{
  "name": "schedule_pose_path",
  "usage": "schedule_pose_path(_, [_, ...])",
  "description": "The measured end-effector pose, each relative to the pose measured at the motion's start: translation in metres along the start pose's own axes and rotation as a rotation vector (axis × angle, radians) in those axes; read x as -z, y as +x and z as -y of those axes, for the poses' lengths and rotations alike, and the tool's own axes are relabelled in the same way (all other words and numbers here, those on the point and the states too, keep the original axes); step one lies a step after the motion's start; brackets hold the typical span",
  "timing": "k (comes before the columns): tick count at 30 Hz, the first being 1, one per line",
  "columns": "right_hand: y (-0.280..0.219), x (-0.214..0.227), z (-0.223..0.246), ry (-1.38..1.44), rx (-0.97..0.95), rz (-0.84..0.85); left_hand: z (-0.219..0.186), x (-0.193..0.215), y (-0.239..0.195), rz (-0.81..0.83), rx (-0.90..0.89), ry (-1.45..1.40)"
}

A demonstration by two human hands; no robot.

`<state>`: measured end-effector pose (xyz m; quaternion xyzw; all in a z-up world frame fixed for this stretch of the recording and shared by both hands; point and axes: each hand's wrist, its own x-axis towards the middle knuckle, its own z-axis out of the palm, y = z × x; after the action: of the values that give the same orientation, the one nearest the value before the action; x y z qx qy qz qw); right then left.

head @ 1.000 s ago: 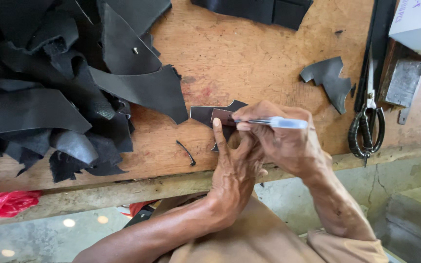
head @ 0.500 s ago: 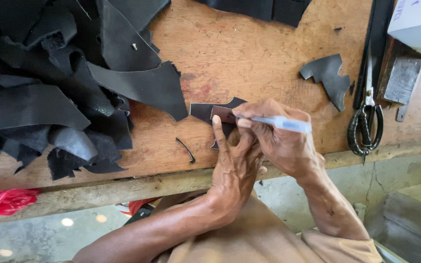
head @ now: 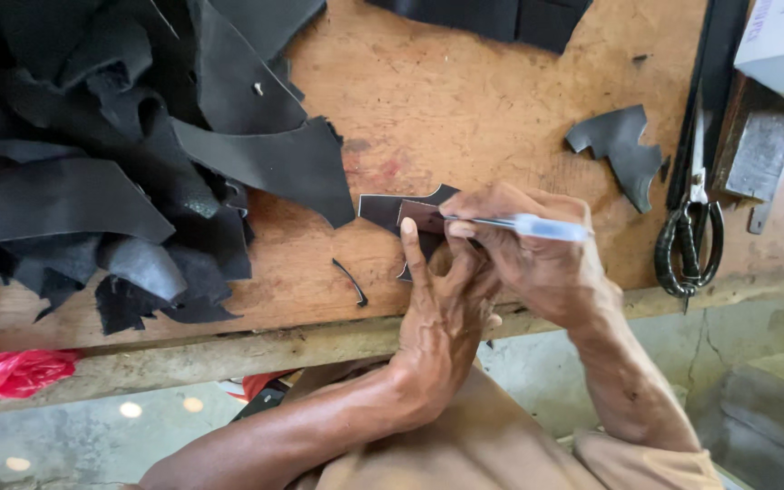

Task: The person selects black leather pieces from a pile, aligns them with a brown template, and uses shears to trim the leather to match the template shape. The person then uses a white pen to mark the template while it is placed on the leather.

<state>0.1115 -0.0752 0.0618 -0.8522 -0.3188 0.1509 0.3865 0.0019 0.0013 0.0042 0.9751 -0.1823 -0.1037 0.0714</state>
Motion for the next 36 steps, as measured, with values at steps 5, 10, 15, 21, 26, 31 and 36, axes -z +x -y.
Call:
schedule_pose_path(5, [-0.021,-0.006,-0.015,-0.010,-0.079,-0.064,0.003,0.011,-0.001,0.352,-0.196,0.092])
schedule_pose_path(10, [-0.060,0.035,-0.040,0.204,-0.166,-0.313,0.003,0.014,0.004,-0.027,0.016,0.038])
schedule_pose_path(15, [-0.098,0.043,-0.055,0.153,-0.247,-0.412,0.000,0.012,0.003,-0.013,0.012,0.056])
schedule_pose_path(21, [-0.111,0.036,-0.071,0.152,-0.192,-0.430,-0.001,0.013,0.004,-0.051,0.016,0.069])
schedule_pose_path(26, [-0.108,0.032,-0.074,-0.015,-0.199,-0.395,-0.002,0.016,0.003,-0.001,0.004,0.097])
schedule_pose_path(31, [-0.110,0.032,-0.066,-0.056,-0.189,-0.397,-0.003,0.015,0.005,-0.013,0.011,0.087])
schedule_pose_path(36, [-0.105,0.034,-0.066,0.049,-0.189,-0.405,-0.002,0.013,0.008,-0.043,0.027,0.095])
